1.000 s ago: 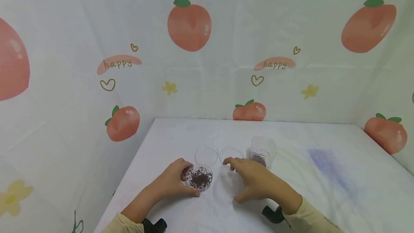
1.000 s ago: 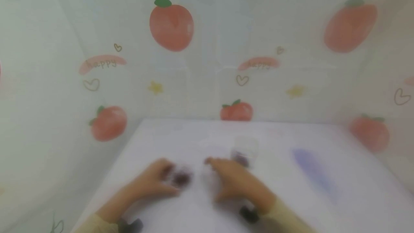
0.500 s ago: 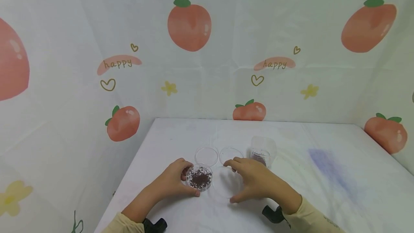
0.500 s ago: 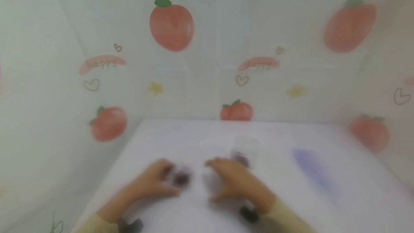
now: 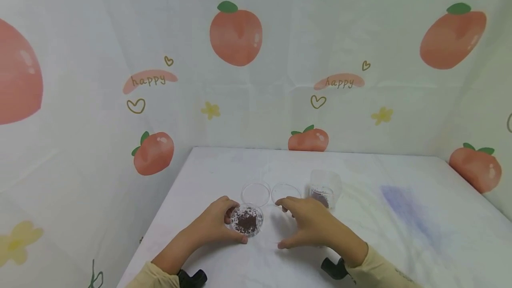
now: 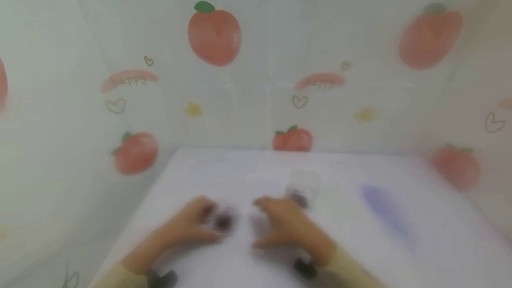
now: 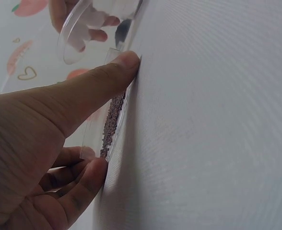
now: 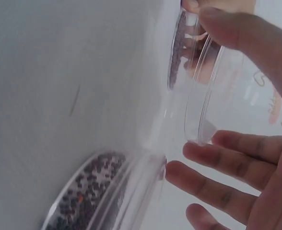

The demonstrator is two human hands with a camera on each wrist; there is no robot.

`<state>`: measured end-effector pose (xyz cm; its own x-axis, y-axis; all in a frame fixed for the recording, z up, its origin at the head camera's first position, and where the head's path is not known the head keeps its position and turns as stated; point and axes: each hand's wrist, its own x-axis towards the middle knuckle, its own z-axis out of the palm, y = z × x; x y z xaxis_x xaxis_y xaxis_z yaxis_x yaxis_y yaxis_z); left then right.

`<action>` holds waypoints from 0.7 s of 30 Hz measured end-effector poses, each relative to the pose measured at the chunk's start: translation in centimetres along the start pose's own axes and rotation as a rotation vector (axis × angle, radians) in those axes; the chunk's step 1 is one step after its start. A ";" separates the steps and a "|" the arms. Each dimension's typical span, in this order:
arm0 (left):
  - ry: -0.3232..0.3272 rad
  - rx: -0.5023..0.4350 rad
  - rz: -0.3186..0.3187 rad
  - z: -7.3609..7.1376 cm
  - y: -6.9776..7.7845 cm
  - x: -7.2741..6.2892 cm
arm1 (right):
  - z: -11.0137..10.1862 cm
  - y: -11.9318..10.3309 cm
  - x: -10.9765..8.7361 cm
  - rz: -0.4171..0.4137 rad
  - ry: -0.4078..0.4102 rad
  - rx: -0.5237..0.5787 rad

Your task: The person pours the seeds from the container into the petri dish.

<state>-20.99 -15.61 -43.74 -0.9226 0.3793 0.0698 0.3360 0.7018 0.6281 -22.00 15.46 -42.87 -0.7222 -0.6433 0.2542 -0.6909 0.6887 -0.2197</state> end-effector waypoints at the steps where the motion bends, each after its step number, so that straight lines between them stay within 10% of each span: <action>1: 0.001 -0.001 0.002 0.0 0.1 0.0 | 0.1 0.0 0.0 -0.005 0.006 -0.006; 21: 0.009 0.018 0.026 -0.1 0.0 0.7 | 0.8 -0.8 2.2 -0.061 0.047 -0.053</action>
<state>-21.68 -15.35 -43.61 -0.9152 0.3923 0.0924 0.3629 0.7026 0.6121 -23.06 13.17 -42.90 -0.6753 -0.6694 0.3097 -0.7302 0.6659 -0.1528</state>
